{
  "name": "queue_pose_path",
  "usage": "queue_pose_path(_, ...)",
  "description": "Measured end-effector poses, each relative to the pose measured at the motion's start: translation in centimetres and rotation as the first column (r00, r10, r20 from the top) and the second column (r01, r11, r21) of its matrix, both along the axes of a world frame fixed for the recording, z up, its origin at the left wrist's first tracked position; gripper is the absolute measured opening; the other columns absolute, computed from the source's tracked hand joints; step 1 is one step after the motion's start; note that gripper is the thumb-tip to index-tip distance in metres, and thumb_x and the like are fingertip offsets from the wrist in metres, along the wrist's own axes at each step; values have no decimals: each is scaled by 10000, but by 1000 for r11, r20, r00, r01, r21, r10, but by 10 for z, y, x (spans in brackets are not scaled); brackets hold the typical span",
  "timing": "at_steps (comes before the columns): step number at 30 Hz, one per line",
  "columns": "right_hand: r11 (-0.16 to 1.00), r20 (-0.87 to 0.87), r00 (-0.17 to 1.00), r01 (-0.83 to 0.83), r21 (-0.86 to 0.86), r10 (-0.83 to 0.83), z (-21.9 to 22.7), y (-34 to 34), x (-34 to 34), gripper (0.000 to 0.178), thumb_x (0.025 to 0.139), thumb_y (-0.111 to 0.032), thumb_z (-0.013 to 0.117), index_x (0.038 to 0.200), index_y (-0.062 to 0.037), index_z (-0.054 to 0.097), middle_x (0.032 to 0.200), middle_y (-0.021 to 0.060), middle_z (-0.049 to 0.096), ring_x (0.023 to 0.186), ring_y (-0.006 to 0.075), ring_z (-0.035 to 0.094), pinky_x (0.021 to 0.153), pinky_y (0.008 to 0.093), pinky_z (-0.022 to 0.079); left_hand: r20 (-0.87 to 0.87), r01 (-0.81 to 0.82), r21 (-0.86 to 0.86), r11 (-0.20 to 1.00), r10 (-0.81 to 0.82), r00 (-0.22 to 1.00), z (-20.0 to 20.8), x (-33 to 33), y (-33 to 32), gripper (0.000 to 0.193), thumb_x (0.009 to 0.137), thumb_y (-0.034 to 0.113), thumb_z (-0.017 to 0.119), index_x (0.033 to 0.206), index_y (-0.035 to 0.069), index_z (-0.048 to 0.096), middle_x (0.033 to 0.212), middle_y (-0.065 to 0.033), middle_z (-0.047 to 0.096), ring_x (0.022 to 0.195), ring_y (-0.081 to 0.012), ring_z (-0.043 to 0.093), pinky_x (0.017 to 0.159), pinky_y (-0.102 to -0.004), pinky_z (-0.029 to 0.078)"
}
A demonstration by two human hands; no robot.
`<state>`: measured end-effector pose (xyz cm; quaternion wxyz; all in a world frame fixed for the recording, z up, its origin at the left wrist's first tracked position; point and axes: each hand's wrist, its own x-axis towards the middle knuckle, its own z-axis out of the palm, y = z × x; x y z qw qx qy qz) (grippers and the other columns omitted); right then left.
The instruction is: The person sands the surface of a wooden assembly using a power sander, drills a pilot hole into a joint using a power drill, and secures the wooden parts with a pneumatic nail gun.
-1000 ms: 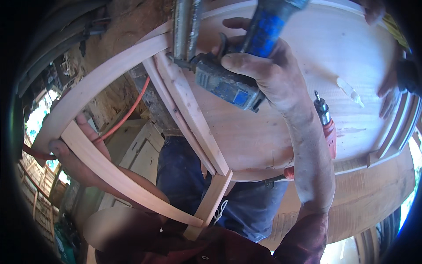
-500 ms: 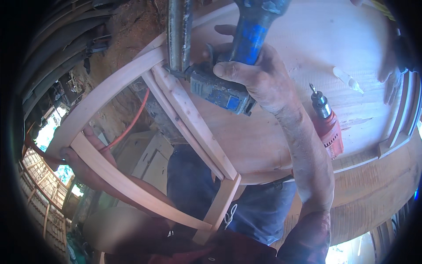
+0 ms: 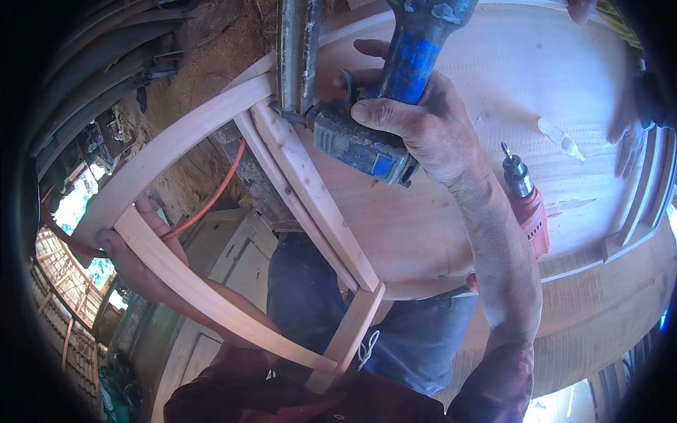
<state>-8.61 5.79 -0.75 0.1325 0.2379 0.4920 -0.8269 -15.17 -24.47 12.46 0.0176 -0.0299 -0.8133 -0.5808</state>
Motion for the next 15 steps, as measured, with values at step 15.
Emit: queue_pose_path(15,1000,-38,999,-11,5,11,13,11,7,771,799,-133,734,1488,11,417,1200,153,680,1093,219,664,1012,352,499,32,-86,60,994,84,996,4,4,2,489,974,298,632,1349,76,411,1272,-161,509,1269,-291,531,1130,-465,446)
